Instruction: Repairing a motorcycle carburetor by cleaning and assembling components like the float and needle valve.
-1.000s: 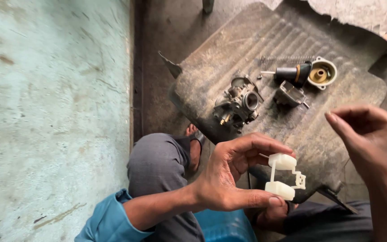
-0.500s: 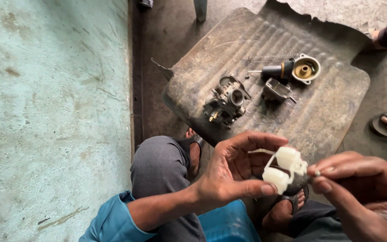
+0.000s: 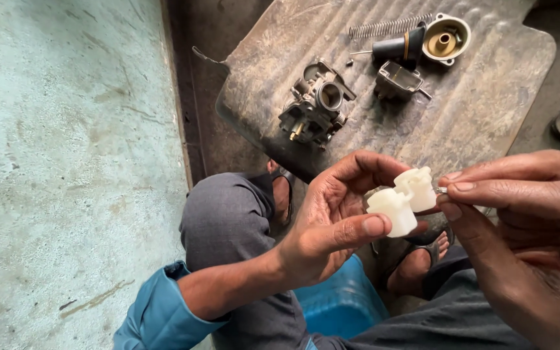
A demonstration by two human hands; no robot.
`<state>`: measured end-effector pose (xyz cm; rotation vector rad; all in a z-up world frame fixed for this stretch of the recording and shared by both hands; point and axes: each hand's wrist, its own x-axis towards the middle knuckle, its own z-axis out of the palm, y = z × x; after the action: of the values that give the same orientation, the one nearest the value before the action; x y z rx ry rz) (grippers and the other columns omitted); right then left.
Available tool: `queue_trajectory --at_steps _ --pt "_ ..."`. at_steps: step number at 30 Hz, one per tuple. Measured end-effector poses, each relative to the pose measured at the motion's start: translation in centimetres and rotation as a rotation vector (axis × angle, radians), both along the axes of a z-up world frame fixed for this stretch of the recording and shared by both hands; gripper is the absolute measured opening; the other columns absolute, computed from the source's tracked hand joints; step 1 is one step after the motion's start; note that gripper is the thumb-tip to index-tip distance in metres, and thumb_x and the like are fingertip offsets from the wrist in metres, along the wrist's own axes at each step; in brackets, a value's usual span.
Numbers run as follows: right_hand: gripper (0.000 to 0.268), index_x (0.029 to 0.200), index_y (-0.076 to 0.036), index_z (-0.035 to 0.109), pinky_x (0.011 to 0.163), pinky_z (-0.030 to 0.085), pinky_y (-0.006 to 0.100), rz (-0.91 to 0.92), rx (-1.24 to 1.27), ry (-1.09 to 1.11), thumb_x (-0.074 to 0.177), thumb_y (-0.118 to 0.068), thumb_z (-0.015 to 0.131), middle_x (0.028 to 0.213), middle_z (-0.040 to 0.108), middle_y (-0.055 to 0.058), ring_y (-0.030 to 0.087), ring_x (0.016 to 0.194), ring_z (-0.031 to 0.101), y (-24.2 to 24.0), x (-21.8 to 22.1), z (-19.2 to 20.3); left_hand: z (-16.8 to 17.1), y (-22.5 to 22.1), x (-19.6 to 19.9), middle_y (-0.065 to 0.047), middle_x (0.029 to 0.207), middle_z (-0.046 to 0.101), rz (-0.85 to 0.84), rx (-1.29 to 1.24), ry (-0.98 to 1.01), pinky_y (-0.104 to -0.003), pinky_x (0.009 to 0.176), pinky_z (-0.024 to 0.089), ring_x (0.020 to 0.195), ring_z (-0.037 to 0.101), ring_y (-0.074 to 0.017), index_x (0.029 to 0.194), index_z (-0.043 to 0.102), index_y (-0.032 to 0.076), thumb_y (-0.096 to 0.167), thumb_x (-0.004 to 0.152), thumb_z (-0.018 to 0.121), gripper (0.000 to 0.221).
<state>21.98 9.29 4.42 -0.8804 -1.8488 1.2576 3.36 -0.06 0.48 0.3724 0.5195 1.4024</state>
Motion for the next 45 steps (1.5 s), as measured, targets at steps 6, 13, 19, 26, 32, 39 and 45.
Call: queue_trajectory --at_steps 6,13,19,26,32,39,45 --pt "0.021 0.106 0.001 0.058 0.085 0.065 0.027 -0.028 0.019 -0.029 0.09 0.01 0.068 0.112 0.065 0.016 0.02 0.099 0.075 0.1 -1.4 0.9 -0.2 -0.5 -0.5 -0.016 0.128 0.056 0.013 0.022 0.119 -0.034 0.116 0.052 0.121 0.059 -0.0181 0.136 0.047 -0.008 0.004 0.103 0.077 0.046" --pt "0.023 0.113 0.001 0.061 0.083 0.062 0.023 -0.042 0.142 -0.077 0.094 0.006 0.073 0.117 0.065 0.018 0.018 0.094 0.073 -0.6 -0.1 -1.8 0.2 -0.4 -0.4 -0.017 0.126 0.057 0.012 0.004 0.167 -0.033 0.113 0.054 0.117 0.063 -0.0181 0.134 0.047 -0.009 0.005 0.102 0.078 0.046" --pt "0.016 0.117 0.001 0.061 0.093 0.063 0.021 0.007 0.195 -0.086 0.106 0.006 0.071 0.119 0.061 0.016 0.018 0.105 0.074 -1.1 1.1 -3.3 0.1 -0.6 -0.2 -0.018 0.123 0.057 -0.003 -0.008 0.133 -0.033 0.108 0.056 0.114 0.064 -0.0195 0.132 0.047 -0.01 0.003 0.103 0.081 0.046" --pt "0.018 0.116 0.001 0.057 0.094 0.065 0.023 0.062 0.244 -0.039 0.105 0.007 0.07 0.118 0.061 0.017 0.018 0.105 0.071 -0.7 1.3 -3.9 -0.2 -0.5 0.0 -0.018 0.126 0.055 -0.025 -0.011 0.097 -0.035 0.112 0.057 0.12 0.062 -0.0218 0.132 0.046 -0.01 -0.004 0.101 0.079 0.046" --pt "0.02 0.116 0.001 0.056 0.095 0.064 0.025 0.099 0.323 -0.108 0.104 0.006 0.07 0.121 0.061 0.019 0.022 0.11 0.072 -0.3 1.7 -4.3 -0.3 -0.7 0.2 -0.019 0.126 0.055 -0.021 0.006 0.083 -0.036 0.113 0.058 0.121 0.062 -0.023 0.131 0.046 -0.01 -0.008 0.103 0.078 0.042" --pt "0.02 0.124 -0.003 0.053 0.092 0.061 0.021 0.089 0.292 -0.104 0.111 0.003 0.067 0.121 0.056 0.015 0.016 0.109 0.066 -1.0 3.8 -7.4 -0.6 -0.8 0.2 -0.019 0.126 0.056 0.008 0.029 0.095 -0.039 0.115 0.058 0.121 0.062 -0.0244 0.13 0.048 -0.01 -0.008 0.105 0.078 0.04" --pt "0.026 0.129 -0.003 0.049 0.099 0.065 0.023 0.118 0.261 -0.123 0.111 0.005 0.064 0.125 0.053 0.015 0.016 0.111 0.064 -1.0 3.4 -7.0 -0.4 -1.0 0.2 -0.02 0.126 0.056 -0.004 0.006 0.101 -0.04 0.113 0.054 0.122 0.061 -0.0253 0.131 0.047 -0.01 -0.008 0.106 0.078 0.04"
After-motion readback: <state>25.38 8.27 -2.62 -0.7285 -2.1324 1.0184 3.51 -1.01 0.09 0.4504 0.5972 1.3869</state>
